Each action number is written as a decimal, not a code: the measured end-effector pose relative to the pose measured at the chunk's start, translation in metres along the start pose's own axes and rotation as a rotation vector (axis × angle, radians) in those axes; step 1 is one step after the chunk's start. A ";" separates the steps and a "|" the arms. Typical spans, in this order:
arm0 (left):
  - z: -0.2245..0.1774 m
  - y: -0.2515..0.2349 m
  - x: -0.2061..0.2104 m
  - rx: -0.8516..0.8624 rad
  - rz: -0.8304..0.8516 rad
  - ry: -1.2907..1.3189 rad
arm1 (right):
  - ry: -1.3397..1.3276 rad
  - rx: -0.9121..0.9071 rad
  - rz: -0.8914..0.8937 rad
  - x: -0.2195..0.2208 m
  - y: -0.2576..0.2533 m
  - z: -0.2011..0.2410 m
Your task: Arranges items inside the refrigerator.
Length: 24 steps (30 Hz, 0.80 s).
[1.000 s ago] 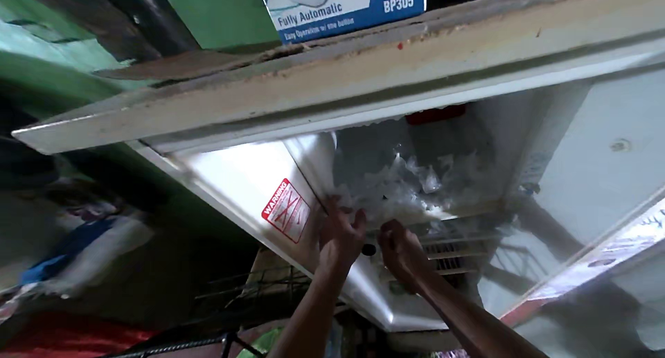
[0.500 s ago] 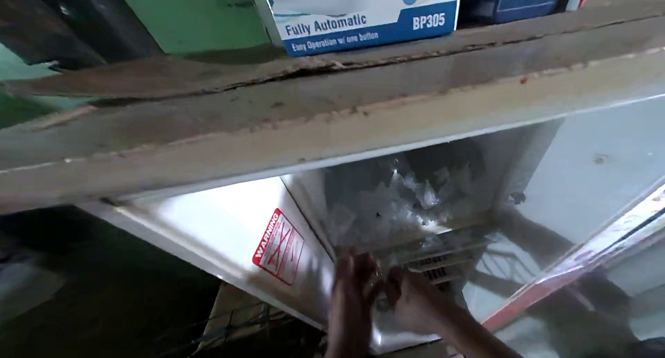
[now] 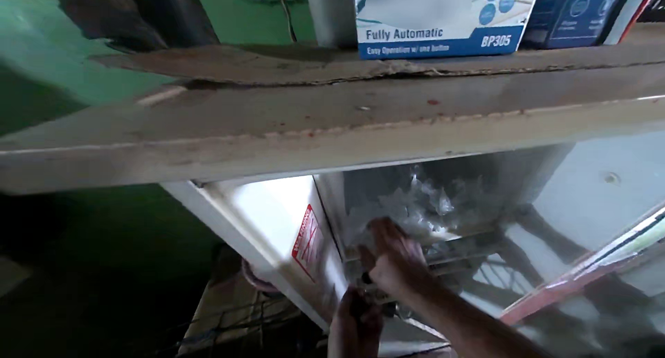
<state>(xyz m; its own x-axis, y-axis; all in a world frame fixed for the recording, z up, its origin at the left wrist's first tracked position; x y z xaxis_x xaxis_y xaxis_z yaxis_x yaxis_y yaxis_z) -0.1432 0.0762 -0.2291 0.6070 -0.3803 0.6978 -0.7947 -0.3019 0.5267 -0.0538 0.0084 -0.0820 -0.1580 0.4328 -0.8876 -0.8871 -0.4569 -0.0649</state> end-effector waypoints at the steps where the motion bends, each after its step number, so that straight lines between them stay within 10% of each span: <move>1: -0.004 -0.001 0.002 -0.006 0.016 0.002 | 0.001 0.051 0.009 -0.007 -0.018 -0.002; 16: -0.068 -0.027 0.104 0.285 -0.122 -0.287 | -0.068 -0.076 0.015 -0.028 -0.044 0.001; 24: -0.074 -0.035 0.107 0.375 -0.138 -0.382 | -0.460 -0.302 -0.381 -0.059 0.004 -0.008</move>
<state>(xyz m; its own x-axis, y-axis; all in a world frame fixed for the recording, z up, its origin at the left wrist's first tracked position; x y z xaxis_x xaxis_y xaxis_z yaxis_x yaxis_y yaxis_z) -0.0515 0.1111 -0.1369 0.7216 -0.5840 0.3719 -0.6914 -0.6357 0.3433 -0.0446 -0.0246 -0.0337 -0.0853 0.8637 -0.4968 -0.7677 -0.3748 -0.5198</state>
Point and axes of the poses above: each hand's wrist, its own y-axis away from the middle knuckle, its own x-axis out of the palm, z = x × y, the point moved 7 cm from there along -y, towards the middle knuckle, and after that the axes turned 5 degrees about -z, right-handed, at the moved point
